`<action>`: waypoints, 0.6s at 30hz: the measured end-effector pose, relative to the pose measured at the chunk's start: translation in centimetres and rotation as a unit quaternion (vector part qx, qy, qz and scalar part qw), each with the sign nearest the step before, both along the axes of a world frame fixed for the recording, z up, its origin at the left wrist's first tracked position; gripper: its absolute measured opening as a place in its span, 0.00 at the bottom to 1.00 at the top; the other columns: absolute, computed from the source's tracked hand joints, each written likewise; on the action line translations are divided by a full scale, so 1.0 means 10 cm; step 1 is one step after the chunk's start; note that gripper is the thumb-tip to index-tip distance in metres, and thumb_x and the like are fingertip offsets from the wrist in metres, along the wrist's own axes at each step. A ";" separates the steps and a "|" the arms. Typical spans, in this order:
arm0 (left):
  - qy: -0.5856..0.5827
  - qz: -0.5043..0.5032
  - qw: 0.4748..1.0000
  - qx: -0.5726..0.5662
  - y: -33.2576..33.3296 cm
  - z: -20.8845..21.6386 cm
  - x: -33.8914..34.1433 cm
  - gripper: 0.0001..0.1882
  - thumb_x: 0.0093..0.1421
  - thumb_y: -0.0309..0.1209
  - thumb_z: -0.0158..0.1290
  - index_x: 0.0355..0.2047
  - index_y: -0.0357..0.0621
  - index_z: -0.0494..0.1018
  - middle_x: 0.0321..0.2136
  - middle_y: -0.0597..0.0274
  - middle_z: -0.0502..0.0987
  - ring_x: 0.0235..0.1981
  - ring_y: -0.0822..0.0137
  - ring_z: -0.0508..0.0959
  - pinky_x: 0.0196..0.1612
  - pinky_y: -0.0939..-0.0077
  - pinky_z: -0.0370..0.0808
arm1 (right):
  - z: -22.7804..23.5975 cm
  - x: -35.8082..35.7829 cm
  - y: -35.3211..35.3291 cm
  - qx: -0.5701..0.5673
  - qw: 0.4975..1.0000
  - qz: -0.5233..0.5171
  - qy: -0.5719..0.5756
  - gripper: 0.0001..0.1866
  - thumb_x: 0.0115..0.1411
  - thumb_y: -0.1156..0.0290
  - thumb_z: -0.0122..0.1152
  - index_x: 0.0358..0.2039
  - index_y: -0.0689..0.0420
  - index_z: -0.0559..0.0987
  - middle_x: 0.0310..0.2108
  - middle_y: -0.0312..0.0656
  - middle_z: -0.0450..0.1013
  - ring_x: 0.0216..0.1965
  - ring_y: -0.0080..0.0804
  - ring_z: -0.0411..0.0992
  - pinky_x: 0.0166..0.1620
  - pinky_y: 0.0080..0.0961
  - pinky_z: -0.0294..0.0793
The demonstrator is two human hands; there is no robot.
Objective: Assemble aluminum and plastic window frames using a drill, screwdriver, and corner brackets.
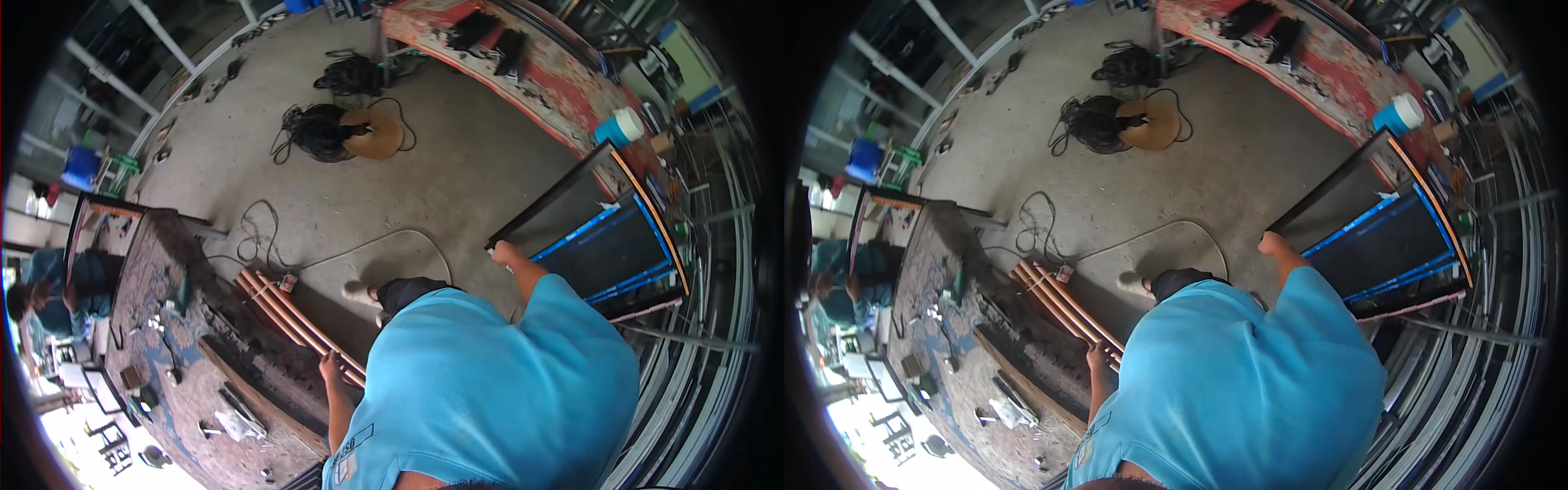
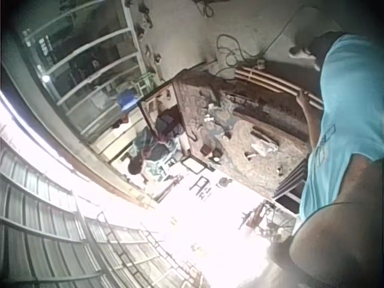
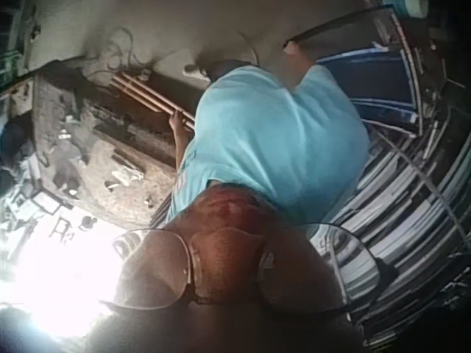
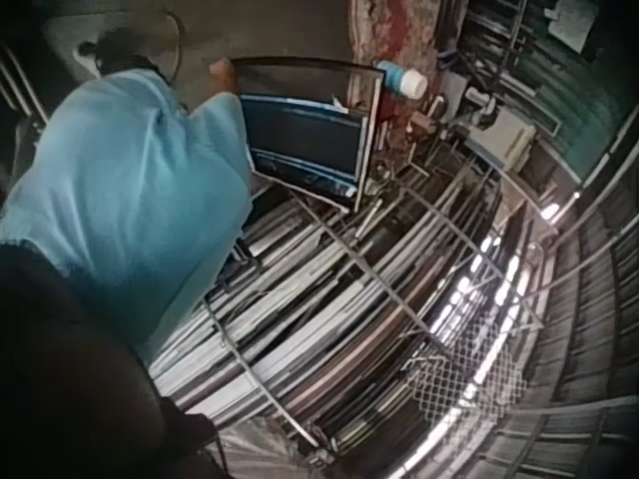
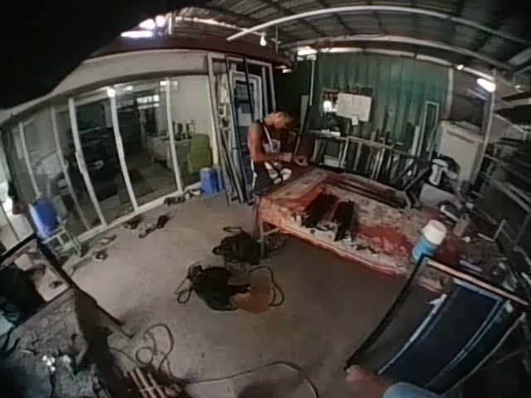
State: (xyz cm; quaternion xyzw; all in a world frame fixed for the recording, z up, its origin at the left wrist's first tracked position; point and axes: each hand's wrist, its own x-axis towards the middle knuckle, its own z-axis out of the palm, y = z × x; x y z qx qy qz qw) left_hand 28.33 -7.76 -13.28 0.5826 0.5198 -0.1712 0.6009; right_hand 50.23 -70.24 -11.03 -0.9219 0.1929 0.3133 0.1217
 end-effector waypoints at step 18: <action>-0.138 -0.695 0.639 0.300 -0.72 0.12 2.55 0.18 0.66 0.44 0.60 0.43 0.40 0.81 0.27 0.61 0.81 0.24 0.62 0.80 0.24 0.63 0.76 | -0.21 1.13 -0.62 0.230 0.961 -0.029 0.147 0.19 0.58 0.70 0.58 0.48 0.58 0.85 0.35 0.47 0.84 0.30 0.38 0.82 0.28 0.37 0.81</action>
